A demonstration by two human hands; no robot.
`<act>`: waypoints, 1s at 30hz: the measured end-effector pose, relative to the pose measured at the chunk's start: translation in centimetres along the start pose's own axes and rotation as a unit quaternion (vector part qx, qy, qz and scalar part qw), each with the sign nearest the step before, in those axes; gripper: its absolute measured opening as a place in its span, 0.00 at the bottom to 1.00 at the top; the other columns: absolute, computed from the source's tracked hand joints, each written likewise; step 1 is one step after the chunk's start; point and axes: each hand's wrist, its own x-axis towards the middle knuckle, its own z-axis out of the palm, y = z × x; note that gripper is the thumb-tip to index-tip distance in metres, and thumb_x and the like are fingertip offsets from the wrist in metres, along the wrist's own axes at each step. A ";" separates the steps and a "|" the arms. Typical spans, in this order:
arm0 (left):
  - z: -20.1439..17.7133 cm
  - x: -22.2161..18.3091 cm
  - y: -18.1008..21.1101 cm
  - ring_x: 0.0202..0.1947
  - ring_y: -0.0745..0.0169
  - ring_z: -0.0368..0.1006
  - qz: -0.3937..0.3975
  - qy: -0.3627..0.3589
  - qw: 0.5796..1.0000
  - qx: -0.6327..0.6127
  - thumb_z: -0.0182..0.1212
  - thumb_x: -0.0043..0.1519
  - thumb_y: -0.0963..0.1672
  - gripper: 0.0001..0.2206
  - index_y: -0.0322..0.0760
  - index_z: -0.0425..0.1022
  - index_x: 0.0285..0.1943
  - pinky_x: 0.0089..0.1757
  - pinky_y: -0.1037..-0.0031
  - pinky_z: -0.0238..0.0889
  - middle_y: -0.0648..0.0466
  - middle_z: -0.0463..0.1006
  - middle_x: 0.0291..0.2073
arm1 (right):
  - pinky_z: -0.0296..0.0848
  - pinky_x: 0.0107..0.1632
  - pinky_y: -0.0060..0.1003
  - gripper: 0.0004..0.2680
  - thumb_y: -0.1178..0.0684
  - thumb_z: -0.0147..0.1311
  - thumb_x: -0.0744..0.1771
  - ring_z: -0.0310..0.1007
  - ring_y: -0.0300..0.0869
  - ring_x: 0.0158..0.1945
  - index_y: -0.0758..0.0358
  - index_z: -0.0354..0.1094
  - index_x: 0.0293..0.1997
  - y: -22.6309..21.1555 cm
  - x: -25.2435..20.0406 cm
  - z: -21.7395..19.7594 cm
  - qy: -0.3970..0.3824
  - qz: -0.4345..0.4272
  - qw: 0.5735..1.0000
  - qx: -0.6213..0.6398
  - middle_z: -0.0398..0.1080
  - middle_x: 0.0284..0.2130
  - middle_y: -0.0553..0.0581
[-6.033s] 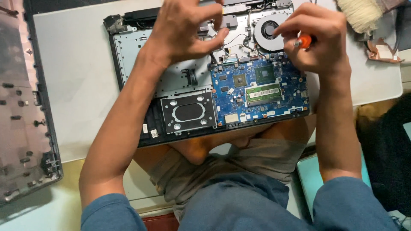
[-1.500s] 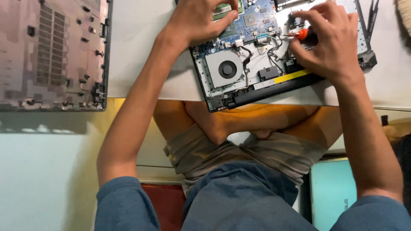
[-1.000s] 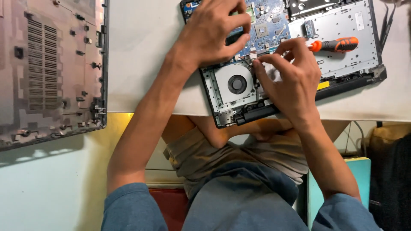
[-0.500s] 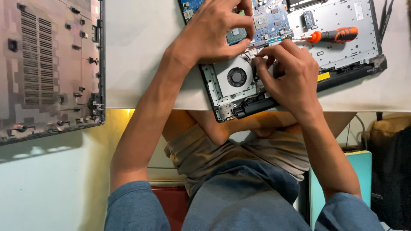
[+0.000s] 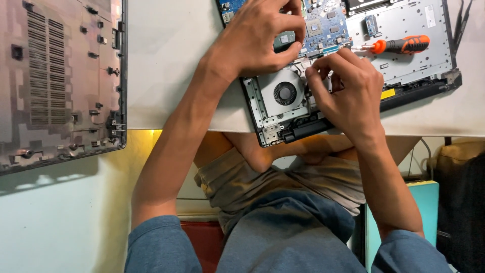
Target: The person disassembles the internal components of a laptop by removing screws with a screwdriver and detaching various ribbon cables and hardware modules from the motherboard by hand.
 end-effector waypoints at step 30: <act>-0.5 0.1 0.7 0.53 0.52 0.73 -0.037 -0.082 0.995 -0.038 0.71 0.67 0.48 0.07 0.51 0.90 0.37 0.55 0.49 0.62 0.58 0.75 0.50 | 0.63 0.38 0.43 0.05 0.57 0.70 0.77 0.67 0.42 0.32 0.56 0.79 0.45 -0.5 0.6 0.1 -0.020 0.019 0.999 0.030 0.70 0.33 0.50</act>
